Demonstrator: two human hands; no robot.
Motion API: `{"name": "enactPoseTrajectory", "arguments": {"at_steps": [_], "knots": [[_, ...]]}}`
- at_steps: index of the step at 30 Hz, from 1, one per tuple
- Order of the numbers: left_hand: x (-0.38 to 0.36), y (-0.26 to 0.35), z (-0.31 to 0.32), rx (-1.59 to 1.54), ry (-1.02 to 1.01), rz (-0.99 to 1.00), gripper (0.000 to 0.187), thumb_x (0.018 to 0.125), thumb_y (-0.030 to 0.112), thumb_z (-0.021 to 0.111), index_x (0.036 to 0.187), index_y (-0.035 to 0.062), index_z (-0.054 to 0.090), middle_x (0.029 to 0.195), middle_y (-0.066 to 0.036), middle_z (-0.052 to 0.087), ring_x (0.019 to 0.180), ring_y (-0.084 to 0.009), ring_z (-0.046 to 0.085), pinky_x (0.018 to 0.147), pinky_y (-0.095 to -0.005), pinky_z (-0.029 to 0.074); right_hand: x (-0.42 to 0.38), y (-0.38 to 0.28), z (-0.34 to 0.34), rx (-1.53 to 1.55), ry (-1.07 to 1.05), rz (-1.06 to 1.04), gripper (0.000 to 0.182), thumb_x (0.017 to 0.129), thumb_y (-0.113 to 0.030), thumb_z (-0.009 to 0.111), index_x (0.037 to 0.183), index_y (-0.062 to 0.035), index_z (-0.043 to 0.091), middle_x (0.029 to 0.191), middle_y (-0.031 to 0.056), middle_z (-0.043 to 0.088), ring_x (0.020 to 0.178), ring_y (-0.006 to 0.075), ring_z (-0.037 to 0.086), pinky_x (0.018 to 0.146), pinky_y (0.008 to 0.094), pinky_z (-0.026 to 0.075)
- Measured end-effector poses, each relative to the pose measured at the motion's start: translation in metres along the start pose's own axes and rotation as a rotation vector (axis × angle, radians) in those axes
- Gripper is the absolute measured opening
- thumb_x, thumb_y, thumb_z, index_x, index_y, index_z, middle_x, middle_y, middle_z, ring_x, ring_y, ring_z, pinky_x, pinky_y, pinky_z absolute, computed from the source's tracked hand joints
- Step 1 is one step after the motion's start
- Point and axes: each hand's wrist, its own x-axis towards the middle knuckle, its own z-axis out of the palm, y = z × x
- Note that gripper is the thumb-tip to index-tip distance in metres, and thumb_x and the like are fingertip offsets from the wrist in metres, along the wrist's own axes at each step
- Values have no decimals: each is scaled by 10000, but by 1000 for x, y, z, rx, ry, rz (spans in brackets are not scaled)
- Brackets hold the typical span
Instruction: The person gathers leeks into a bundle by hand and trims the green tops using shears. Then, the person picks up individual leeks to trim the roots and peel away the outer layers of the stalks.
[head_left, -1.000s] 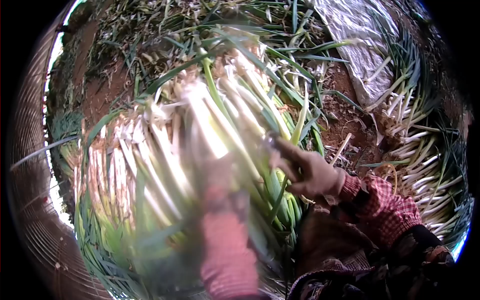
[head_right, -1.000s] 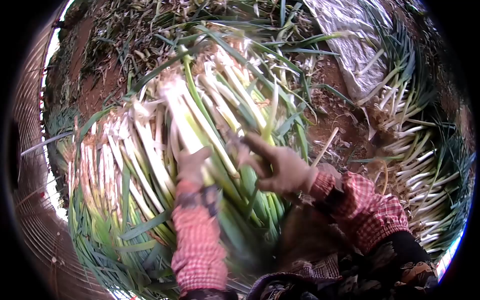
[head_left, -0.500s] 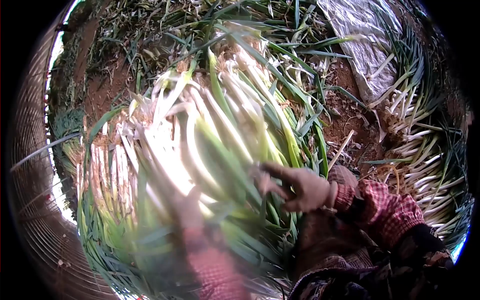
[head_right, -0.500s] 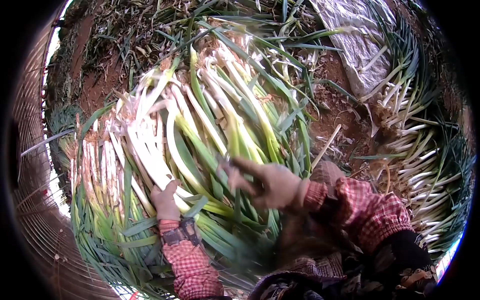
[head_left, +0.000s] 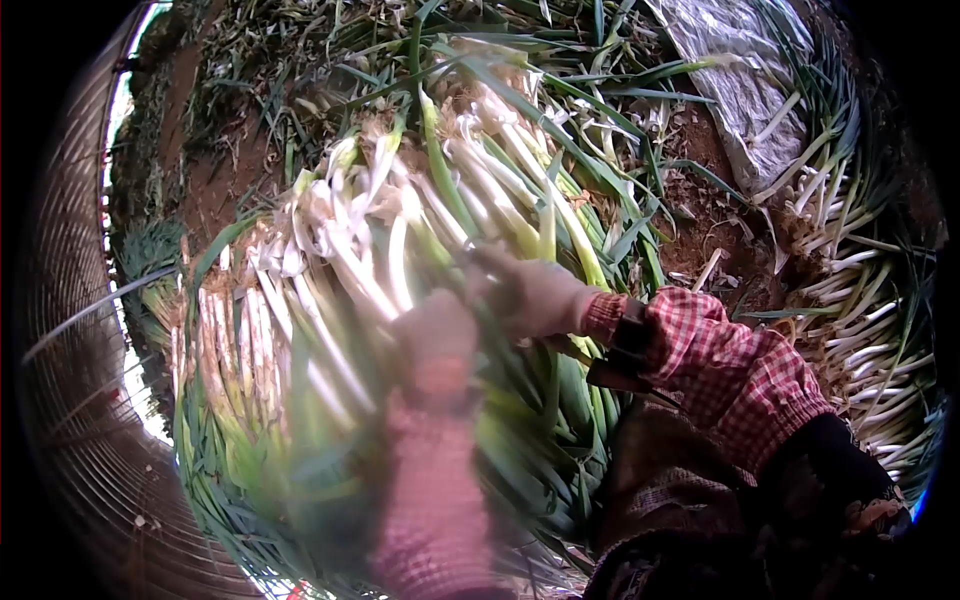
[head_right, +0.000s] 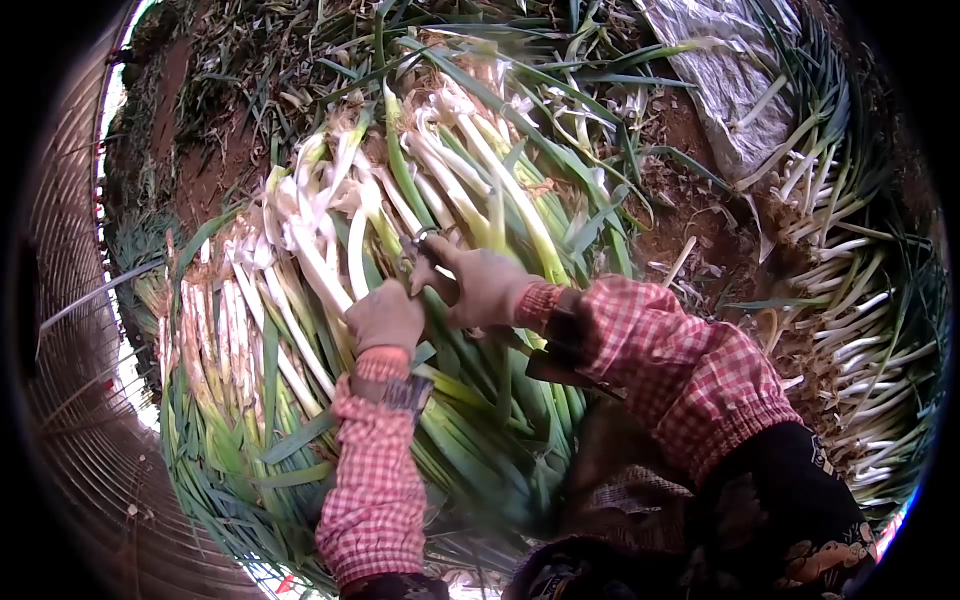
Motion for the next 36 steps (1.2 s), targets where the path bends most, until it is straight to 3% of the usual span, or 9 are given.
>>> {"name": "enactPoseTrajectory", "arguments": {"at_steps": [6,9,11,16,19,24,27,30,36], "knots": [[27,37,50,-318,162,-202,389,850,250,799,1114,16,633,1082,-190,707,973,-382,725,779,-455,615,-68,23,-13,12,28,-1,1021,775,-244,811,1618,-107,252,1284,243,642,1130,358,676,1019,404,535],[2,39,81,124,205,-34,288,912,195,704,1135,38,609,1157,-170,646,997,-332,698,733,-425,622,-96,20,-15,54,-53,40,1048,732,-171,821,1617,-89,265,1444,235,574,1283,329,616,1082,389,504],[1,40,85,206,236,-44,264,920,198,678,1122,48,597,1139,-174,637,985,-332,707,730,-432,620,-101,24,-9,-31,-34,-16,1056,683,-152,801,1603,-76,287,1323,237,644,1135,355,685,957,416,560],[4,13,63,-458,207,10,365,745,87,721,1056,-31,572,924,-213,728,913,-384,720,838,-451,566,-107,29,-25,-57,13,7,1054,690,-147,777,1611,-117,264,989,218,712,912,382,713,845,449,558],[8,-20,53,-1403,125,12,497,751,-30,648,1245,1,602,903,-113,705,818,-272,714,700,-376,595,-123,29,-38,49,88,-61,1056,685,-132,775,1610,-118,266,928,199,706,836,366,713,808,441,567],[-6,-21,-57,-1828,-23,168,516,777,-77,627,1286,7,597,900,-86,695,636,-180,661,562,-268,593,-139,4,-37,129,-65,-76,1083,684,-125,777,1627,-125,246,884,165,695,800,319,714,782,423,583],[8,-52,-104,-1897,41,151,357,877,58,711,1226,10,652,940,-55,717,638,-133,648,565,-261,589,-139,11,-23,60,-44,-168,1079,681,-114,777,1623,-114,253,862,145,688,776,313,707,758,407,580],[74,-82,-147,-1169,770,356,368,944,290,702,1199,26,672,999,-42,727,713,-135,687,608,-294,602,-130,3,-26,40,-108,-62,1055,685,-114,764,1616,-106,266,844,140,691,792,308,710,748,405,564],[82,2,-180,-2105,609,380,570,1072,542,399,1064,36,662,750,-62,692,729,-192,691,825,-359,626,-133,-1,-19,38,-189,93,1042,696,-139,749,1617,-118,263,945,176,724,873,329,725,835,409,570]]}}
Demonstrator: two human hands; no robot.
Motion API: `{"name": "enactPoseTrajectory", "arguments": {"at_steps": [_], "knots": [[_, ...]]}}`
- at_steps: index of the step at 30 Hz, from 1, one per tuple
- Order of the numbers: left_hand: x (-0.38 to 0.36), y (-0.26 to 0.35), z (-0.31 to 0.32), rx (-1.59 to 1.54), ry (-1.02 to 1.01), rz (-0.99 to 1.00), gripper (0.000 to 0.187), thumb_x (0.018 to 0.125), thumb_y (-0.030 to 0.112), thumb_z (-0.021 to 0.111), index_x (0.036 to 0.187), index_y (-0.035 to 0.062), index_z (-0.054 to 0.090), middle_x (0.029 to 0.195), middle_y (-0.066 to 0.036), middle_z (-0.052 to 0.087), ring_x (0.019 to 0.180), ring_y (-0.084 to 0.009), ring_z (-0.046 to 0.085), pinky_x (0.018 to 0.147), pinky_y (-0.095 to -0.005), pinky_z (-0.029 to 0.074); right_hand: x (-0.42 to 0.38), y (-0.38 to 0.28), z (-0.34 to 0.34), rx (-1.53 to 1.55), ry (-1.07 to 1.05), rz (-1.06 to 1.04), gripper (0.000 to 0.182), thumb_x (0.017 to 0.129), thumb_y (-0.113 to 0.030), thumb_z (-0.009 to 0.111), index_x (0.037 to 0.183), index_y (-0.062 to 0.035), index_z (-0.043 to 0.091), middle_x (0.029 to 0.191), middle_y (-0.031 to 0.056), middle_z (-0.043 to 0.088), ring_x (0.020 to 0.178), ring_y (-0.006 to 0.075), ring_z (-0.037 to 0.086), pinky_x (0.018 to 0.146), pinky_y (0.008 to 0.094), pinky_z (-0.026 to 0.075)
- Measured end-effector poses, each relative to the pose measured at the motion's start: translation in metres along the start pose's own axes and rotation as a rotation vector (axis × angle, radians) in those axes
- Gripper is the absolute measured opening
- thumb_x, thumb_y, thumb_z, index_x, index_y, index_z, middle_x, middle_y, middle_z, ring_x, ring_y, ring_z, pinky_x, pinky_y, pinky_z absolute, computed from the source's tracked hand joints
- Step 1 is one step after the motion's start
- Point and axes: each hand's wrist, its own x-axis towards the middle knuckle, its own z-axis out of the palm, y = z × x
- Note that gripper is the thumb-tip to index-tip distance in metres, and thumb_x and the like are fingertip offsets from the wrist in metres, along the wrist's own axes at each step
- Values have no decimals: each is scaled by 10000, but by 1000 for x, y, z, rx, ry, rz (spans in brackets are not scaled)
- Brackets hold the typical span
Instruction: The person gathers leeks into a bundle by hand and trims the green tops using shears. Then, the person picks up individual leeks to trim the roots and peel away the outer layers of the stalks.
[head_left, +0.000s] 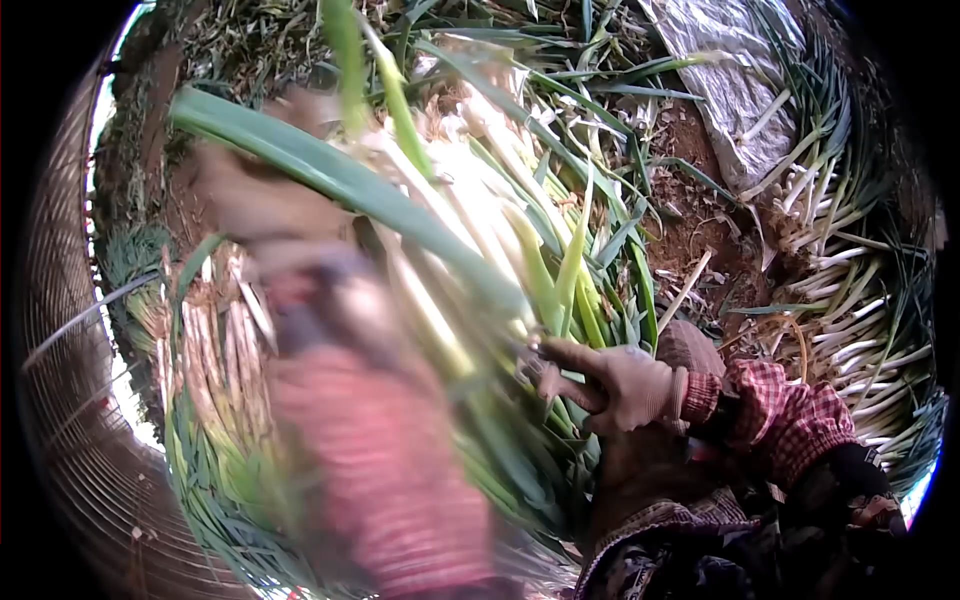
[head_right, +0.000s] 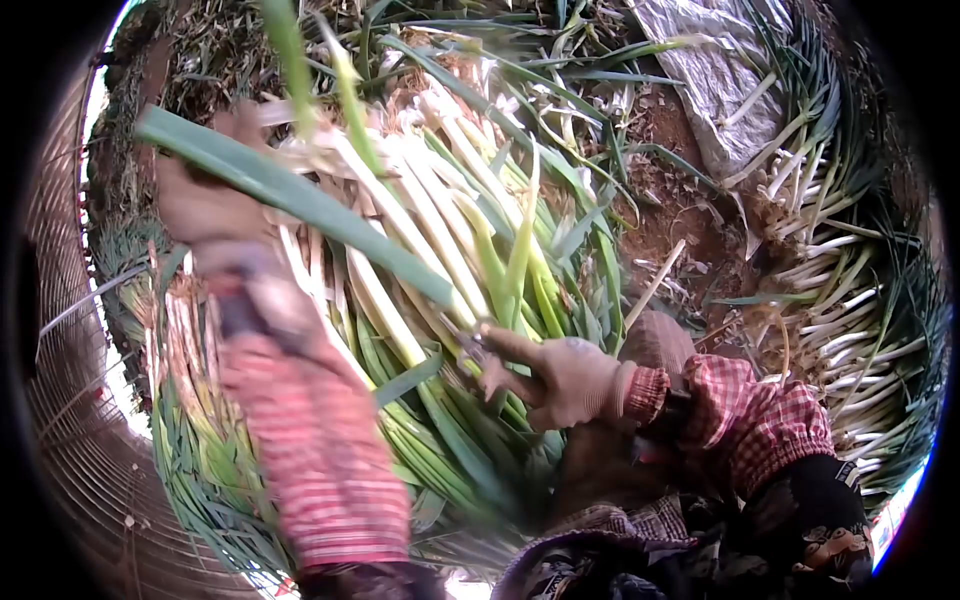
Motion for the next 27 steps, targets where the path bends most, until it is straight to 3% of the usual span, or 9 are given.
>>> {"name": "enactPoseTrajectory", "arguments": {"at_steps": [1,2,5,9,11,13,19,23,27], "knots": [[-9,-44,-40,-17,-216,-219,592,1080,551,359,1069,39,655,821,-90,718,810,-206,713,828,-338,623,-1,6,5,-40,24,-45,1044,704,-160,746,1621,-125,249,1003,208,729,934,354,727,894,425,570],[-67,-60,-7,-230,239,-304,495,1080,482,365,1030,69,636,794,-44,663,793,-200,672,771,-303,576,3,13,9,-68,37,-81,1039,707,-166,743,1620,-125,249,1010,217,729,937,364,728,892,436,573],[-147,-121,-60,301,409,-385,414,1055,442,434,997,76,618,819,-67,652,773,-200,646,723,-346,529,25,13,2,-98,67,-48,980,761,-212,750,1608,-117,265,966,225,728,901,387,728,864,458,587],[-214,-162,-113,1083,97,-36,267,990,297,601,1044,37,579,929,-120,649,844,-246,627,759,-410,499,66,11,-10,-178,319,-99,860,860,-243,738,1589,-127,297,880,154,726,782,277,723,763,402,611],[-227,-153,-116,1457,-4,-118,520,871,128,718,1343,90,503,1329,-171,535,1225,-347,566,1043,-431,514,55,12,-11,-157,211,-95,908,833,-204,755,1600,-139,273,864,139,713,764,277,713,754,405,611],[-228,-156,-153,1659,-142,41,625,849,93,734,1414,110,468,1395,-194,489,1328,-370,501,1132,-420,469,38,15,-6,-144,114,-24,983,724,-106,769,1591,-109,305,986,214,730,782,374,723,748,449,607],[-233,-99,-181,1392,90,-138,358,845,-9,626,1137,187,696,1612,-165,345,1501,-426,287,1223,-505,326,-10,14,24,-94,-57,10,1032,722,-104,764,1613,-138,246,1028,198,703,913,376,708,818,448,586],[-232,-109,-162,1899,-204,318,333,874,42,607,1155,191,705,1490,-107,514,1451,-324,394,1241,-509,257,27,5,24,-188,60,-51,1058,776,-164,794,1623,-146,162,918,175,711,833,354,718,818,432,602],[-225,-122,-169,1980,-469,228,338,886,265,632,1204,165,690,1275,-14,676,1231,-230,572,1117,-453,326,66,-20,3,-214,77,-12,1039,779,-211,803,1613,-129,189,999,199,722,922,359,724,878,429,587]]}}
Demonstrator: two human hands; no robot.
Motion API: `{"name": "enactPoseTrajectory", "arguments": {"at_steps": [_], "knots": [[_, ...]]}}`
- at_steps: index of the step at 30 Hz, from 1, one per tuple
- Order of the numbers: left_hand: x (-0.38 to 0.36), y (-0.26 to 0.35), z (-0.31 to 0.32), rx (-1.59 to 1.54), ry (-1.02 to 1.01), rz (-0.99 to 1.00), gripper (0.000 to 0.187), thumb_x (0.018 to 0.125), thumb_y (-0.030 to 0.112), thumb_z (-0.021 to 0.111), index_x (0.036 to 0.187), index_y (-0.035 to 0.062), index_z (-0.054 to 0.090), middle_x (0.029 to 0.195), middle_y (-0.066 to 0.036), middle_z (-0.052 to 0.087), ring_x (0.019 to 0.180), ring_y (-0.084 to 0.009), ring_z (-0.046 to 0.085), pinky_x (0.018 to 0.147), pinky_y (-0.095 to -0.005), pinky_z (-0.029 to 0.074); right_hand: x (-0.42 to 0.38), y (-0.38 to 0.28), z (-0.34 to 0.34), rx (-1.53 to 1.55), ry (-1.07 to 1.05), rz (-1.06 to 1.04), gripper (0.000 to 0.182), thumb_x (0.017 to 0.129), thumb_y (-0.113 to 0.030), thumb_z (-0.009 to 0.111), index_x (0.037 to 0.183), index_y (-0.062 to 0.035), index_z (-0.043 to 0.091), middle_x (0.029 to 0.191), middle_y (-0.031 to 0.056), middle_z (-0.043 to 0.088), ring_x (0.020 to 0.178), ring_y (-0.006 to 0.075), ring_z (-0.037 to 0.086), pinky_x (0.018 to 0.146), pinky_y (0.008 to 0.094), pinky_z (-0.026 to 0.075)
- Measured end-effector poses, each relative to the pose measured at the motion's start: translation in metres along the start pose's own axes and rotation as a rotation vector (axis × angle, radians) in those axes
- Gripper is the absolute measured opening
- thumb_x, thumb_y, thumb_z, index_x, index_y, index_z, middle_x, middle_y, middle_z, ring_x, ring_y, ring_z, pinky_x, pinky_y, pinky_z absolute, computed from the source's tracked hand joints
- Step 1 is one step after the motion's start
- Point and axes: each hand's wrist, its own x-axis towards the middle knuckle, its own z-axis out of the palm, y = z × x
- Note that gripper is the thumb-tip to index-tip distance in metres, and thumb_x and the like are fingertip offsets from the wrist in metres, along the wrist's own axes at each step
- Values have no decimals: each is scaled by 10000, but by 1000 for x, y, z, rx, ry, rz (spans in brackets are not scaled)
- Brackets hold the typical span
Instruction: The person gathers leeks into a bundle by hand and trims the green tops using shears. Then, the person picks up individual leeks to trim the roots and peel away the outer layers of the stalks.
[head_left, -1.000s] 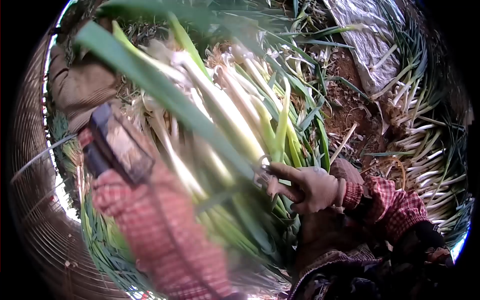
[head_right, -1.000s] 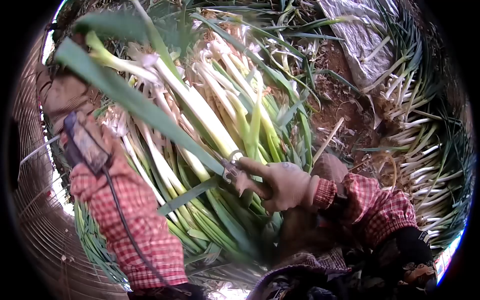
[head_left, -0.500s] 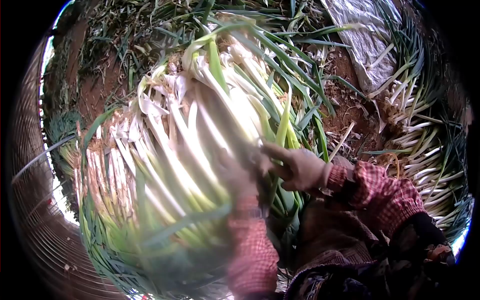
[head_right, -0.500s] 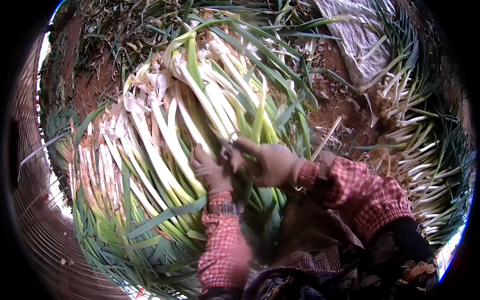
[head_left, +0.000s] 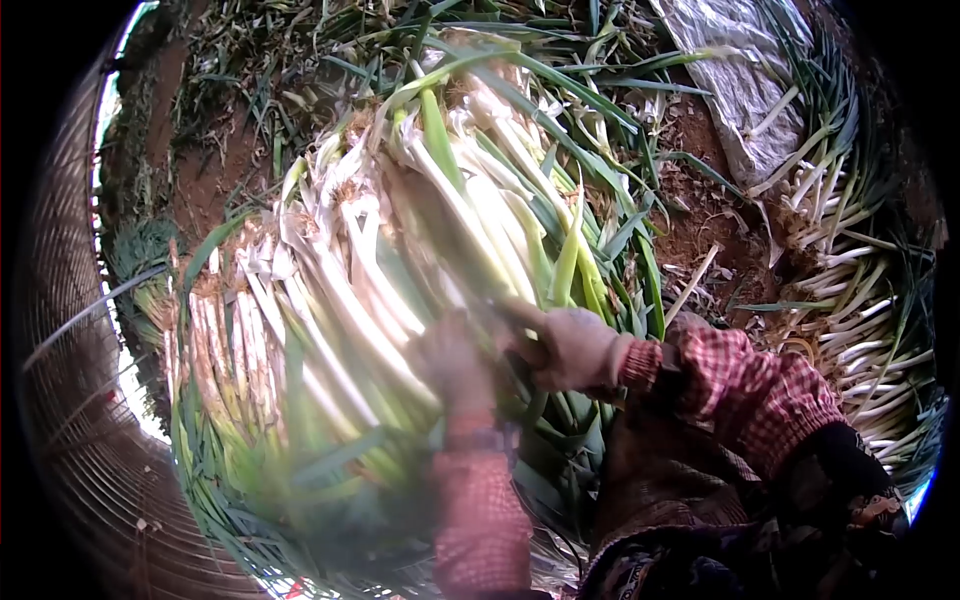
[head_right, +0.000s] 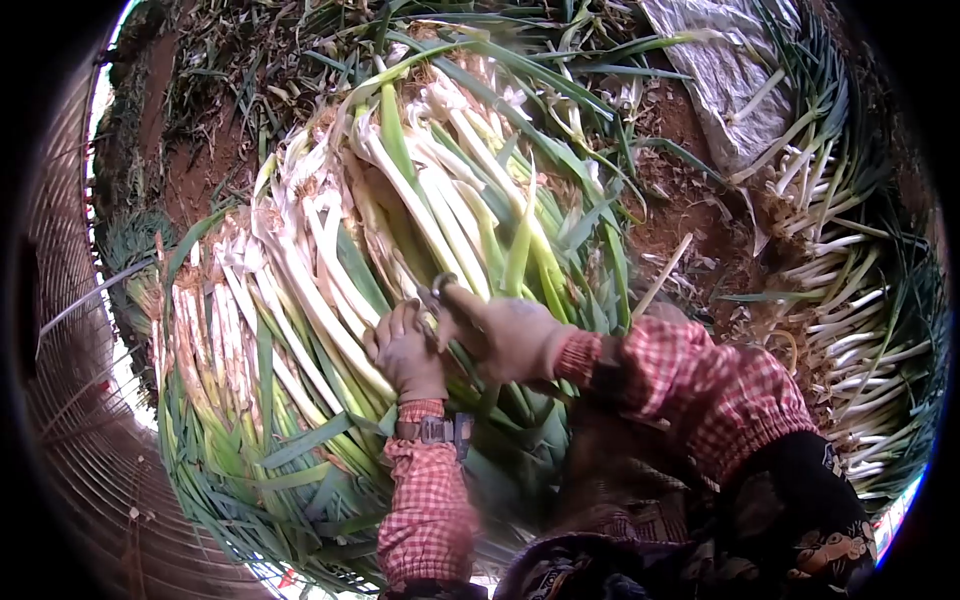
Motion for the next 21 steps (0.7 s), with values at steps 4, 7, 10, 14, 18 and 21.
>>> {"name": "enactPoseTrajectory", "arguments": {"at_steps": [4,7,10,14,18,21], "knots": [[20,17,-4,5,-92,-189,372,838,285,686,1186,156,672,1185,-53,673,1130,-271,587,1003,-450,383,43,-7,-10,15,72,-35,1017,779,-234,796,1604,-120,214,1068,207,726,999,354,722,921,434,571],[42,32,-12,47,-202,-340,358,829,291,693,1155,146,668,1140,-91,661,1105,-294,582,947,-460,405,76,-28,-28,73,80,89,900,774,-244,801,1541,-136,340,1074,179,725,1008,335,718,927,410,563],[53,35,-9,100,-235,-368,381,824,335,702,1138,120,668,1071,-103,695,1073,-299,630,882,-469,471,115,-21,-33,108,167,-106,803,879,-411,732,1485,-42,356,1094,206,723,932,357,739,865,454,580],[68,29,-28,44,-421,-387,442,859,374,688,1194,88,644,1037,-102,740,1078,-304,692,846,-443,565,120,-19,-37,163,200,-205,734,907,-434,693,1451,-43,393,1195,236,693,1041,353,718,934,444,572],[84,30,-27,79,-375,-381,657,898,389,674,1421,48,470,1236,-210,657,1153,-349,668,971,-456,551,113,-17,-41,21,130,-60,698,933,-371,652,1475,-33,371,1168,247,696,1074,387,702,950,447,553],[89,30,-23,-35,-272,-381,592,937,378,635,1386,14,509,1248,-245,646,1175,-396,653,1006,-455,533,135,-16,-44,48,142,-137,718,935,-344,640,1507,-22,351,1174,253,691,1126,391,682,969,429,544]]}}
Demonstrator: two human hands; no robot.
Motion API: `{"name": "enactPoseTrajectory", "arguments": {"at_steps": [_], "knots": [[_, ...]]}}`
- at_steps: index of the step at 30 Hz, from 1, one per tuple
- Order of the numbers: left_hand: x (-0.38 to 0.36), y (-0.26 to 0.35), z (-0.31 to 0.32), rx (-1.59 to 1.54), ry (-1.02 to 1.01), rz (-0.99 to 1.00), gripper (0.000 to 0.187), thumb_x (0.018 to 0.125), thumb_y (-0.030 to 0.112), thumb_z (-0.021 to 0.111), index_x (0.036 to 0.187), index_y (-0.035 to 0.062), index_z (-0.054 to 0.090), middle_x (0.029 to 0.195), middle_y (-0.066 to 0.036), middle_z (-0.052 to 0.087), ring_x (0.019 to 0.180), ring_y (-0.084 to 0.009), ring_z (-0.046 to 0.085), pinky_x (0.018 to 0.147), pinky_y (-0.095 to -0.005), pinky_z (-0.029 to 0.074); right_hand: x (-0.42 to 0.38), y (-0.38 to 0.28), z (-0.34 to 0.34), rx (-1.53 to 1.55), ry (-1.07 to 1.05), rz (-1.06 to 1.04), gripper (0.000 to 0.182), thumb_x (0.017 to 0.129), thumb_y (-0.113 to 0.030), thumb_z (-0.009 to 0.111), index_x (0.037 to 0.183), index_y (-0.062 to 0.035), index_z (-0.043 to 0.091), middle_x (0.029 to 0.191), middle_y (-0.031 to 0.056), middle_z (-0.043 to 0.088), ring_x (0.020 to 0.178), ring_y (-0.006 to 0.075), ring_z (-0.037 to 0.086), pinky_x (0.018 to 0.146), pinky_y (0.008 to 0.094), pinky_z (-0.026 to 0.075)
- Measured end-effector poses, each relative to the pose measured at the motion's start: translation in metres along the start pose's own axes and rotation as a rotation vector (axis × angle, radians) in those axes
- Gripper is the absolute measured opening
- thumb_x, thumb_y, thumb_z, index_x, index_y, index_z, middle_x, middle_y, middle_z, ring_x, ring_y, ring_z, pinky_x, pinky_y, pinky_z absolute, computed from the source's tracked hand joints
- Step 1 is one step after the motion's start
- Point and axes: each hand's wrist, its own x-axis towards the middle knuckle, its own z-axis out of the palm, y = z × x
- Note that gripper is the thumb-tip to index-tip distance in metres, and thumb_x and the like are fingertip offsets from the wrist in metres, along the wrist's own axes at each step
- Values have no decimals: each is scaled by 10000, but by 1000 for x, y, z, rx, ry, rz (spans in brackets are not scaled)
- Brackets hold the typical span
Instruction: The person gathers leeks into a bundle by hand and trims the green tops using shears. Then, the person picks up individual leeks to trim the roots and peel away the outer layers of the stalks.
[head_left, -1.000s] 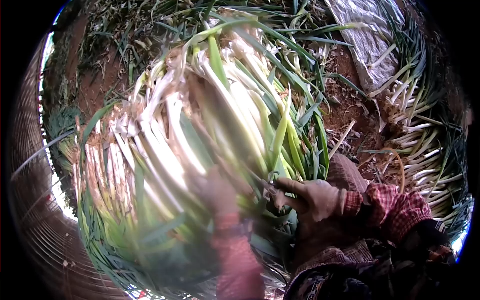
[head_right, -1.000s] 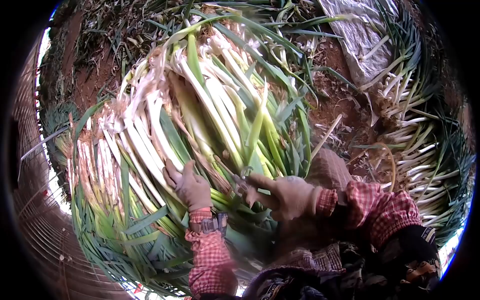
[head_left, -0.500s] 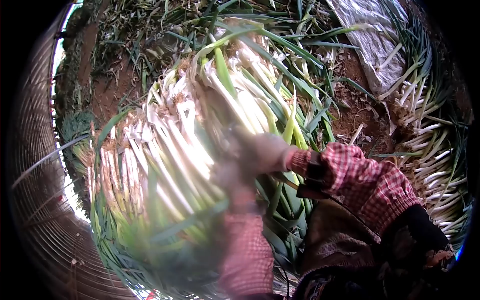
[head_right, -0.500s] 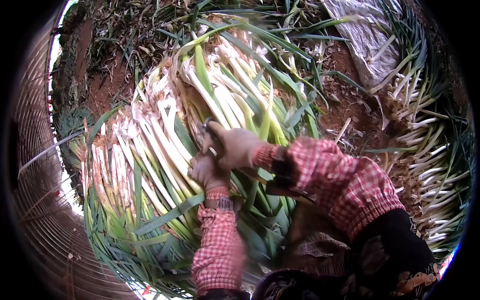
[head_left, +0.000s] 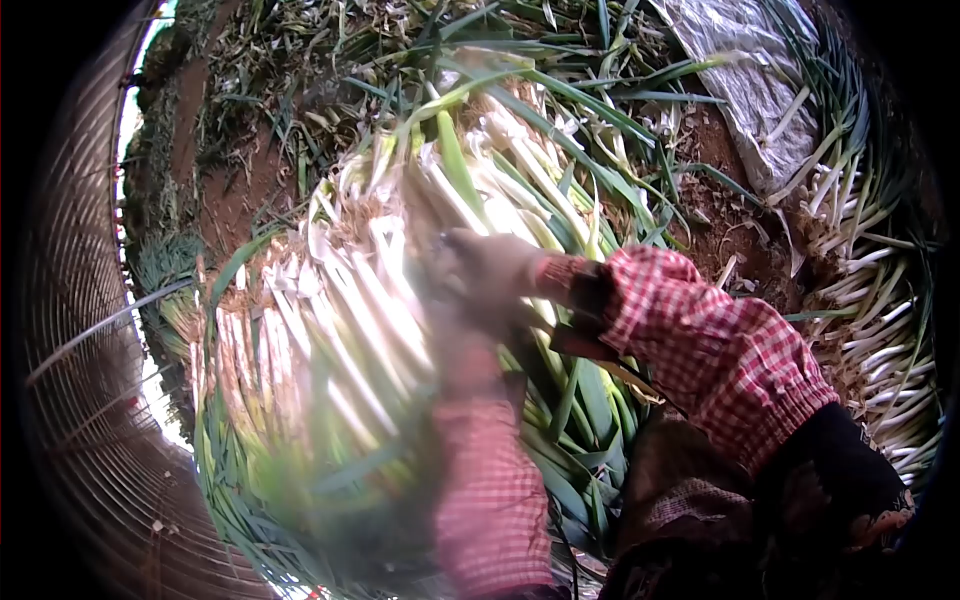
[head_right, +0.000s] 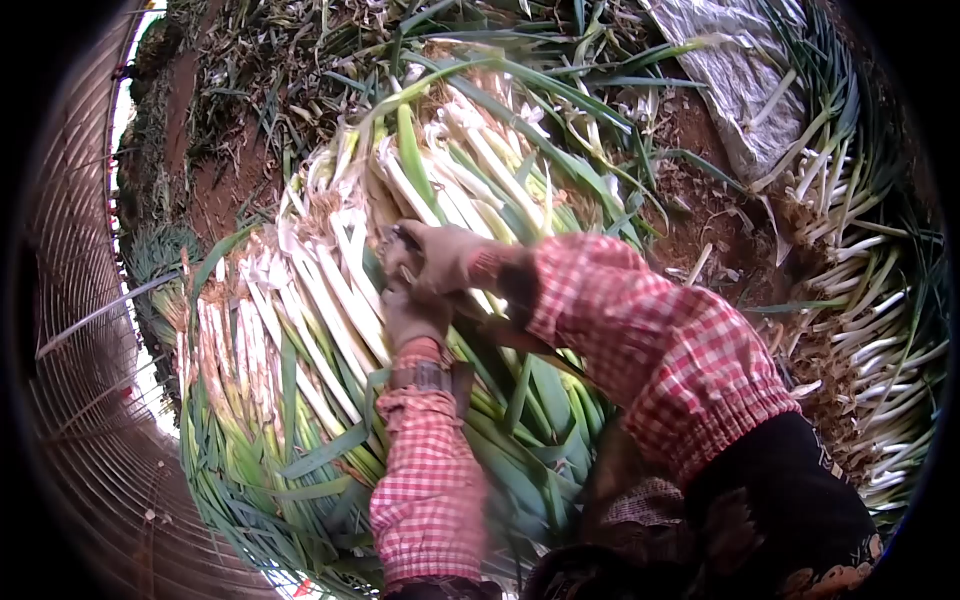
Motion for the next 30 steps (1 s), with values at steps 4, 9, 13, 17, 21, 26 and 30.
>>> {"name": "enactPoseTrajectory", "arguments": {"at_steps": [4,9,13,17,21,26,30], "knots": [[44,-34,21,-80,-312,-81,478,985,377,563,1247,-11,658,1152,-273,694,1145,-426,663,993,-441,531,15,3,-7,189,36,61,1011,693,-226,833,1574,-75,359,1193,178,703,1059,273,703,930,355,572],[37,-57,15,-479,-296,109,343,1001,188,500,1174,-48,679,983,-224,721,880,-362,705,768,-424,530,-56,36,-6,286,-53,-79,1013,741,-181,794,1616,-97,290,1087,163,728,924,256,725,843,345,599],[46,-94,28,-1396,-194,-192,305,987,167,533,1162,-56,645,780,-23,610,629,-123,580,496,-271,475,-119,29,-19,297,-168,-29,1043,736,-169,800,1622,-98,255,1206,170,664,1047,283,673,950,399,547],[59,-73,-74,-1628,-137,-141,288,994,173,527,1125,-58,638,764,-33,596,585,-119,563,446,-258,465,-137,37,-8,267,-125,-45,1085,686,-216,841,1611,-112,283,1346,196,639,1197,301,658,1076,425,510],[90,-42,-191,-1601,-193,110,276,1001,178,521,1089,-60,631,748,-43,583,541,-115,546,396,-244,455,-123,21,-11,220,-128,-36,1004,763,-167,730,1626,-103,221,967,166,718,905,285,716,845,393,567],[120,-26,-316,-1595,-487,640,228,1043,195,461,973,15,581,777,-53,570,430,-102,452,363,-200,439,-117,19,-17,285,-100,35,1049,729,-171,796,1622,-100,252,1131,184,703,1005,265,707,937,387,570],[170,-58,-315,-1794,-858,860,417,1040,380,493,1270,40,569,1013,-108,651,792,-190,661,777,-391,606,-138,25,-13,171,-185,22,1046,703,-130,766,1622,-84,269,1185,203,706,1013,291,723,950,392,576]]}}
